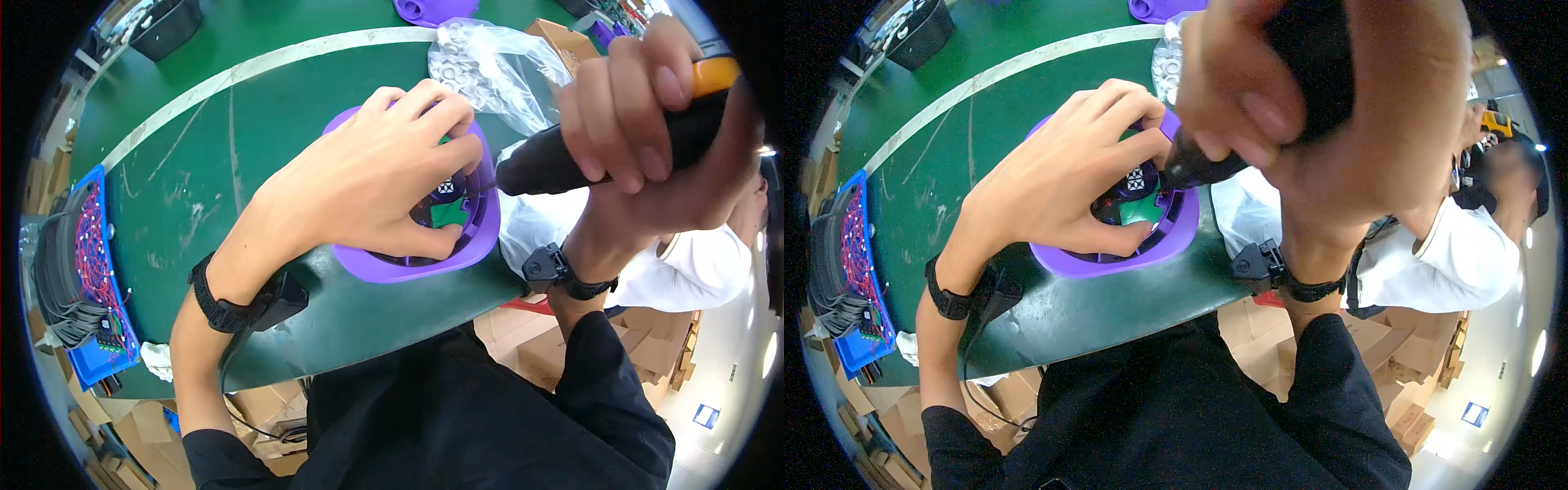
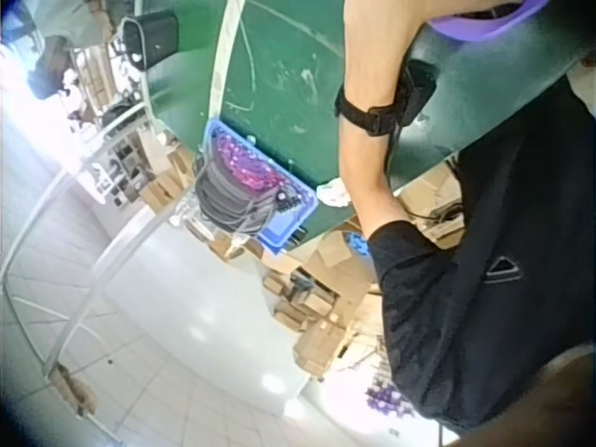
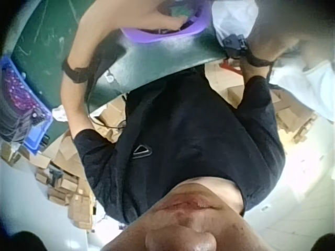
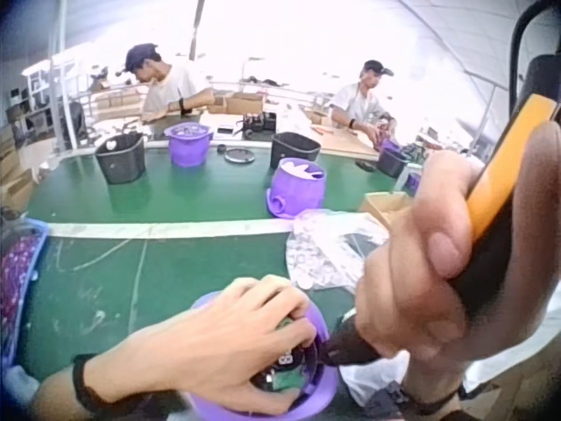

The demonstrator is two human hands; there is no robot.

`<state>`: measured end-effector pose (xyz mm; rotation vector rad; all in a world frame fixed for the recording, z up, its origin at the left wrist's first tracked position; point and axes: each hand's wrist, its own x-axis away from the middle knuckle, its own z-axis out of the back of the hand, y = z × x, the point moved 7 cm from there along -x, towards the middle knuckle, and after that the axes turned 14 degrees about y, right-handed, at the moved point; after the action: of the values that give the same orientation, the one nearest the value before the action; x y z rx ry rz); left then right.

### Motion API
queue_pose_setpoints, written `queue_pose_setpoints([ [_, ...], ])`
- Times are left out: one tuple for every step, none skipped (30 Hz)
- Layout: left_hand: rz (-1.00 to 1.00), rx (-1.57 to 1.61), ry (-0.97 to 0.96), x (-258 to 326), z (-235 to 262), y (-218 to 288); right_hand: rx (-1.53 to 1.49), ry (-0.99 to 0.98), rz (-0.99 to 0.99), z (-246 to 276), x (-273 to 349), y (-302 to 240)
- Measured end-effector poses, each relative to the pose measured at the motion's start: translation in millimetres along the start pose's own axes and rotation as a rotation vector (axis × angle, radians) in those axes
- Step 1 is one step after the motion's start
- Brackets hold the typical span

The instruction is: The person uses a power screwdriver to assemble small electronic devices on a green workbench. They repeatedly secure circuit boards into purple and white plastic housings, attach fan blades, and fasten the outer covers with screws. The process involves handling multiple units sequentially, moving finished items aside, and retrieving new components from nearby bins.

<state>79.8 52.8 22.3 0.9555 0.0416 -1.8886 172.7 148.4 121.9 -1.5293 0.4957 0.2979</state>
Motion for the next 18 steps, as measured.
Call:
queue_pose_setpoints([
  [0.008, 0.002, -0.008, 0, 0, 0, -0.020, -0.005, -0.006, 2, -1, 1],
  [0.019, -0.001, -0.016, 0, 0, 0, -0.064, -0.076, 0.003, 6, -7, 4],
  [0.014, 0.004, -0.008, 1, 1, 0, -0.030, -0.050, 0.005, 8, -4, 1],
  [0.009, 0.008, -0.001, 1, 1, 0, 0.006, -0.025, 0.007, 8, -2, -2],
  [0.002, 0.013, 0.007, 1, 2, -1, 0.042, 0.000, 0.007, 7, -1, -4],
  [0.006, 0.008, 0.003, 2, 1, -1, 0.054, 0.019, -0.005, 6, 0, -5],
  [0.011, 0.003, -0.002, 2, 1, -2, 0.058, 0.019, -0.003, 4, 1, -6],
  [0.012, -0.002, -0.008, 2, 1, -2, 0.065, 0.023, -0.003, 2, 1, -6],
  [0.017, 0.001, -0.012, 2, 1, -2, 0.067, 0.023, -0.003, 1, 1, -7],
  [0.022, 0.004, -0.016, 3, 1, -2, 0.067, 0.023, 0.000, -1, 1, -8],
  [0.024, 0.010, -0.020, 2, 0, -2, 0.074, 0.027, 0.002, -1, 1, -8],
  [0.018, 0.012, -0.012, 2, 0, -2, 0.076, 0.028, 0.003, -2, 0, -9],
  [0.012, 0.015, -0.004, 2, 0, -3, 0.083, 0.031, 0.003, -2, 1, -10],
  [0.009, 0.016, 0.003, 2, 0, -3, 0.083, 0.032, 0.005, -2, 1, -11],
  [0.013, 0.021, 0.009, 3, 0, -3, 0.082, 0.035, 0.006, -3, 1, -12],
  [0.016, 0.027, 0.014, 3, 0, -3, 0.085, 0.036, 0.009, -3, 1, -12],
  [0.020, 0.031, 0.019, 3, 1, -3, 0.084, 0.039, 0.010, -3, 1, -13],
  [0.022, 0.039, 0.023, 3, 1, -3, 0.085, 0.037, 0.012, -4, 1, -13],
])
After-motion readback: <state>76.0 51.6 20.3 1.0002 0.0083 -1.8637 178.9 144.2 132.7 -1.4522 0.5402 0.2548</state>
